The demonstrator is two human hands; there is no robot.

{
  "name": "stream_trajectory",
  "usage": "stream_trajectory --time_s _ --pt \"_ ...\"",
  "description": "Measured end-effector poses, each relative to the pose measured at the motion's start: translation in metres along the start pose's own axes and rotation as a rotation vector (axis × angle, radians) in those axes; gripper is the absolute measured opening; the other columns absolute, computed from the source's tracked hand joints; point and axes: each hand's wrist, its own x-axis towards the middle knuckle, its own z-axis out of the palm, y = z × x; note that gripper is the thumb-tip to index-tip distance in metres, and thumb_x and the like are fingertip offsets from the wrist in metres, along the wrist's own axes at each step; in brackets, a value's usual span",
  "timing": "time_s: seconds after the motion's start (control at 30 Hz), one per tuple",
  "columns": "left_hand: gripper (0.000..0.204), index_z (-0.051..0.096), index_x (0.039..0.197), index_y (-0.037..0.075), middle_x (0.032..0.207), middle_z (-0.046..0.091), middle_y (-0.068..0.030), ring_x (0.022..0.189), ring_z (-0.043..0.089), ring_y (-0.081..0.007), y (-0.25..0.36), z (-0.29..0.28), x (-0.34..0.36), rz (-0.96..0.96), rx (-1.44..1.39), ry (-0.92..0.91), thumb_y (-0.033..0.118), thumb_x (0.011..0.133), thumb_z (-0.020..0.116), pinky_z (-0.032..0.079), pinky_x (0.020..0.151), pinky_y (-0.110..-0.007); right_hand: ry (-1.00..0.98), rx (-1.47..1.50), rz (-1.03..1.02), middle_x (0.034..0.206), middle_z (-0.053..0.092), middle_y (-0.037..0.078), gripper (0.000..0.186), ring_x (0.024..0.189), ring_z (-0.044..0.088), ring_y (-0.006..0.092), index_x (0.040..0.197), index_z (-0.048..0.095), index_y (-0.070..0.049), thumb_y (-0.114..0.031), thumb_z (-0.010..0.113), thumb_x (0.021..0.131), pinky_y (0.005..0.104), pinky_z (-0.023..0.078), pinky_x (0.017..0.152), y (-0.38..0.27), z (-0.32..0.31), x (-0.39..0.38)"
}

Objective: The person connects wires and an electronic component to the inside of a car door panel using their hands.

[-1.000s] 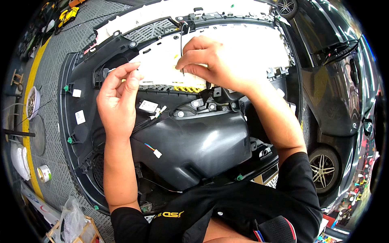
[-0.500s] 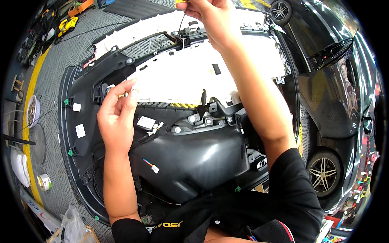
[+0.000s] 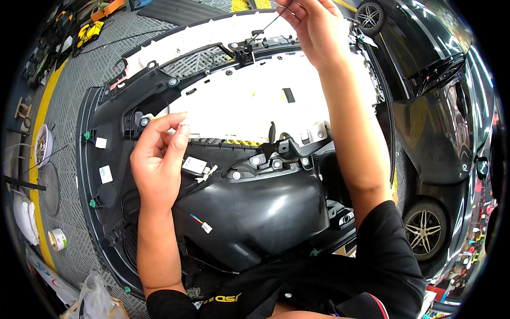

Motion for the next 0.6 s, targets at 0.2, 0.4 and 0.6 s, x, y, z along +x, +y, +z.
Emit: stream_trajectory --time_s 0.2,0.4,0.6 --pt "0.022 0.071 0.119 0.001 0.086 0.062 0.0046 0.072 0.049 -0.0004 0.001 -0.002 0.0 -0.036 0.025 -0.013 0.004 0.098 0.07 0.039 0.063 -0.019 -0.231 0.077 0.342 0.115 0.07 0.011 0.031 0.099 0.07 0.0224 0.131 0.059 0.001 -0.021 0.053 0.108 0.0347 0.058 0.088 -0.038 0.009 -0.022" --pt "0.025 0.07 0.122 0.0 0.086 0.062 0.0045 0.072 0.049 -0.0002 0.001 -0.003 0.001 -0.06 -0.003 -0.029 0.006 0.099 0.07 0.04 0.064 -0.018 -0.469 -0.658 0.054 0.114 0.073 0.006 0.019 0.1 0.072 0.0197 0.112 0.074 -0.009 -0.008 0.061 0.098 0.0323 0.058 0.09 -0.007 -0.016 -0.025" --pt "0.024 0.069 0.124 0.0 0.101 0.069 -0.0006 0.076 0.05 -0.0013 -0.002 -0.007 -0.002 -0.064 0.011 -0.034 0.009 0.102 0.066 0.038 0.064 -0.018 -0.907 -1.39 -0.11 0.107 0.071 0.004 0.029 0.112 0.066 0.026 0.104 0.078 -0.012 0.0 0.071 0.079 0.0361 0.053 0.098 -0.005 0.012 -0.064"
